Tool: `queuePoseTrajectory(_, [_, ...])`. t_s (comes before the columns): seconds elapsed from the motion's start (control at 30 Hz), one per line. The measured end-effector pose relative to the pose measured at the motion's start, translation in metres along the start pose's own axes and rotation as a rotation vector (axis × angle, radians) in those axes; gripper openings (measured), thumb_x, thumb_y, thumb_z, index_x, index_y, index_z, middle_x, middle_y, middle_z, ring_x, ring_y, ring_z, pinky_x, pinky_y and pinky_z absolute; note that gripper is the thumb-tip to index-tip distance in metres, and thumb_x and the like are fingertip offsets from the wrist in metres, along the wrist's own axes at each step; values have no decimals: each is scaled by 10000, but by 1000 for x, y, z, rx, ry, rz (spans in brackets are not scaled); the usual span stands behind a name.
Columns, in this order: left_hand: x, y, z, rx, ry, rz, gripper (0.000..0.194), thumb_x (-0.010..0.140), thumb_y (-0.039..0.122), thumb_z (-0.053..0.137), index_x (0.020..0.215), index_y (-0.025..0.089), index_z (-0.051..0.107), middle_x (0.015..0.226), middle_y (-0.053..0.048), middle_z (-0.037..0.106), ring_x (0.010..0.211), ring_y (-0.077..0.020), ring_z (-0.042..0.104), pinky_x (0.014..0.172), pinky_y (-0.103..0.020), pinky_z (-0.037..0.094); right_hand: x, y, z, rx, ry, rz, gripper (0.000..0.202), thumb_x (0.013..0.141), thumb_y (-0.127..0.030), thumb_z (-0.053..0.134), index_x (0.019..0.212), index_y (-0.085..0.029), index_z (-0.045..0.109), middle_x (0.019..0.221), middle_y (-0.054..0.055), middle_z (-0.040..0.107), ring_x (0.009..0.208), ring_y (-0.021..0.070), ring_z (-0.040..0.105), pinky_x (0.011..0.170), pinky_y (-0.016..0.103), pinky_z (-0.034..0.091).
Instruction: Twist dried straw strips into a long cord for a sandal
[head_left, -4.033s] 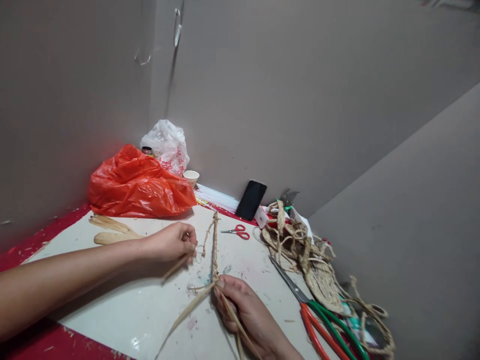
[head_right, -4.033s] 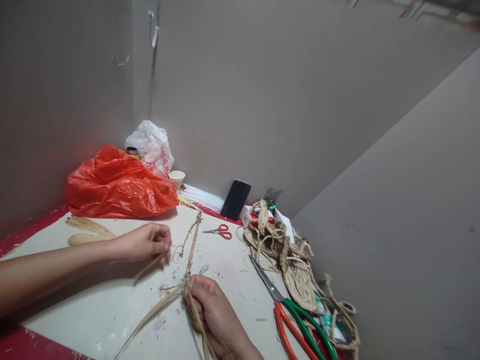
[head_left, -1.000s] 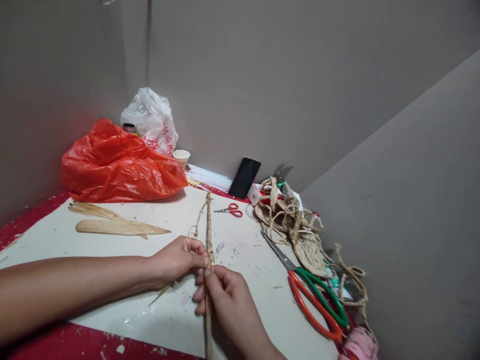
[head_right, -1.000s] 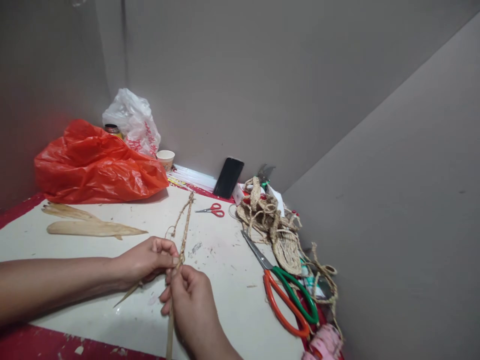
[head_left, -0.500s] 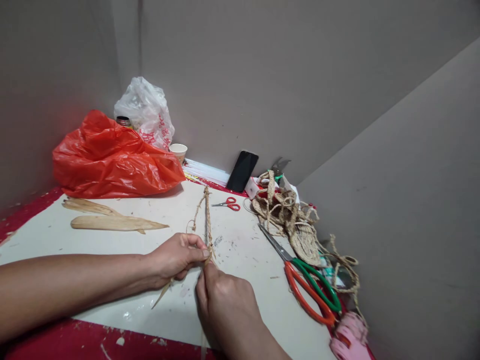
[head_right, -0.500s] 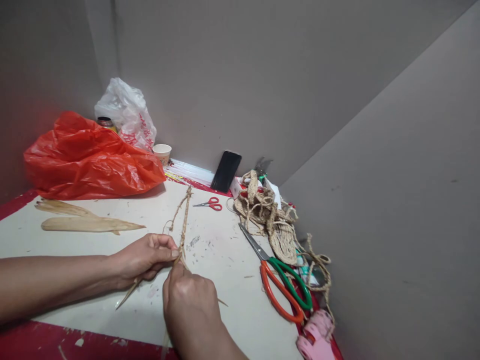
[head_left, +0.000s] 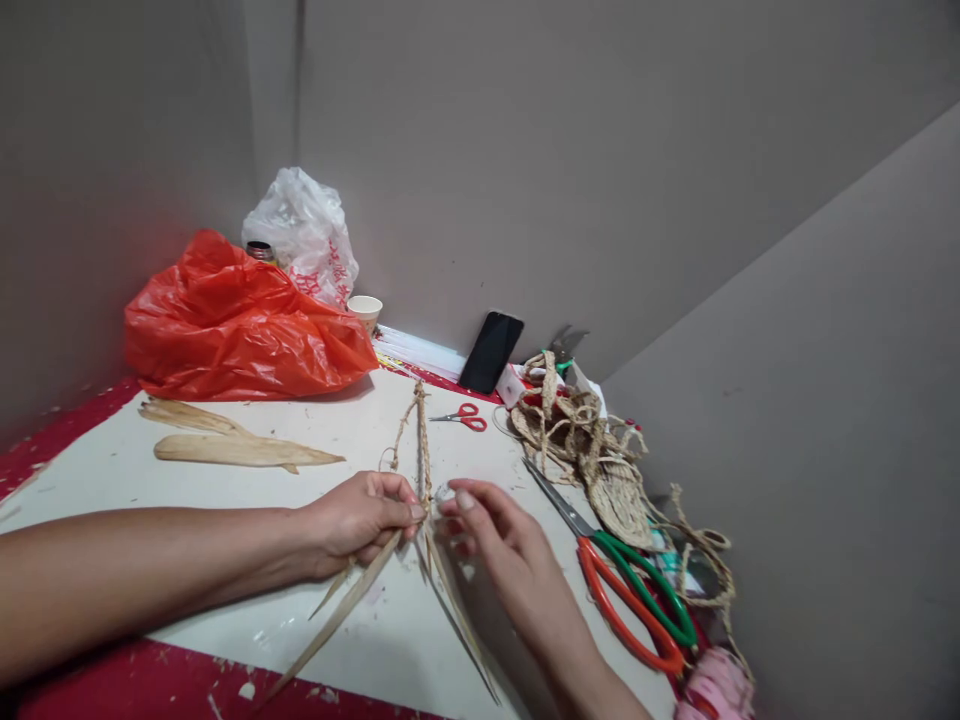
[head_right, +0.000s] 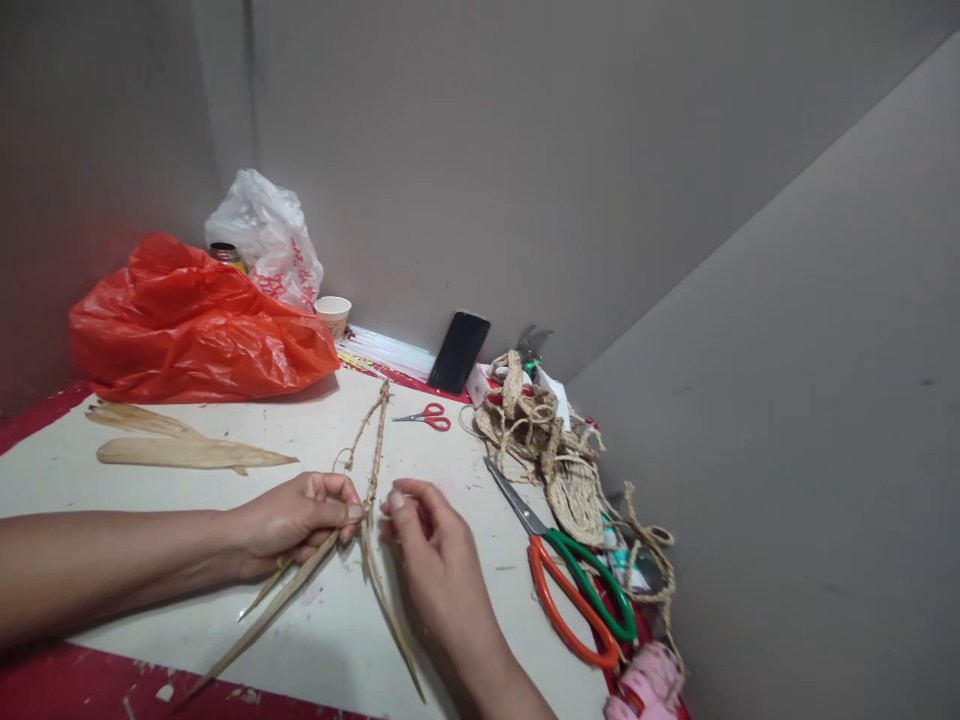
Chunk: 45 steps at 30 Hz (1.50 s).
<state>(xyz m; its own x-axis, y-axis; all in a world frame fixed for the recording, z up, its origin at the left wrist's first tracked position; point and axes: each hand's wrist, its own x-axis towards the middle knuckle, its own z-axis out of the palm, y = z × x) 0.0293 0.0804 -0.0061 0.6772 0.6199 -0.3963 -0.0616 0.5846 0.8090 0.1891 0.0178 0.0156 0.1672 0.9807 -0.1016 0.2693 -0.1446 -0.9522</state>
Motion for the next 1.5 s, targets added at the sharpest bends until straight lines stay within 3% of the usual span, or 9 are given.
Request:
queuePoseTrajectory(0.13, [-1, 2, 0, 36, 11, -10, 260, 652, 329, 671, 735, 179, 475, 520, 73, 526, 322, -11, 228, 349, -189, 78, 9, 9, 9, 249, -392, 212, 390, 833, -542, 513, 842, -160, 590, 510, -49, 447, 410, 80, 349, 424, 207, 282])
queuePoseTrajectory(0.3, [0, 3, 2, 154, 51, 27, 236, 638, 316, 664, 710, 160, 502, 527, 43, 552, 366, -35, 335, 395, -186, 188, 13, 13, 7, 215, -462, 226, 394, 801, -512, 584, 660, -145, 567, 482, -70, 344, 418, 49, 215, 390, 213, 124])
queuePoseTrajectory(0.47, [6, 1, -4, 322, 83, 223, 212, 648, 304, 678, 689, 126, 570, 593, 28, 548, 563, -76, 453, 571, -200, 332, 16, 15, 5, 560, -549, 451, 363, 752, -441, 657, 622, -170, 454, 455, -120, 248, 381, 17, 71, 364, 184, 35])
queuePoseTrajectory(0.67, [4, 8, -11, 404, -3, 174, 248, 711, 369, 632, 712, 123, 602, 516, 56, 458, 483, -61, 332, 489, -203, 234, 10, 16, 14, 712, -456, 479, 330, 731, -380, 684, 621, -157, 468, 452, -122, 236, 384, 12, 84, 355, 162, 46])
queuePoseTrajectory(0.87, [-3, 11, -6, 522, -32, 155, 287, 801, 353, 499, 686, 116, 613, 598, 7, 539, 521, -72, 366, 512, -202, 264, 3, 17, 23, 631, -297, 446, 296, 714, -380, 670, 619, -141, 523, 416, -123, 251, 369, 9, 89, 352, 170, 40])
queuePoseTrajectory(0.97, [-2, 8, -5, 554, -20, 149, 255, 806, 324, 457, 715, 129, 595, 638, 1, 562, 543, -83, 399, 522, -201, 293, 0, 19, 30, 541, -203, 426, 305, 727, -411, 644, 626, -144, 536, 395, -123, 261, 351, 13, 100, 345, 180, 53])
queuePoseTrajectory(1.13, [-5, 6, 1, 631, 70, 141, 99, 758, 226, 453, 734, 162, 525, 523, 58, 437, 483, -79, 343, 468, -195, 256, -3, 18, 37, 497, -107, 405, 326, 689, -444, 664, 632, -159, 516, 397, -117, 291, 351, 23, 152, 339, 186, 91])
queuePoseTrajectory(1.33, [-16, 3, 10, 1070, 212, 331, 126, 764, 174, 396, 770, 183, 522, 621, 15, 536, 585, -122, 484, 560, -220, 333, -6, 12, 39, 610, -139, 452, 430, 652, -450, 699, 564, -196, 363, 419, -124, 258, 367, 13, 120, 346, 175, 72])
queuePoseTrajectory(1.5, [-20, 2, 14, 1315, 214, 341, 164, 813, 208, 359, 848, 181, 517, 649, -33, 583, 590, -169, 535, 552, -251, 346, -8, 13, 39, 655, -129, 481, 435, 651, -406, 711, 570, -198, 338, 431, -132, 217, 380, 12, 102, 358, 174, 56])
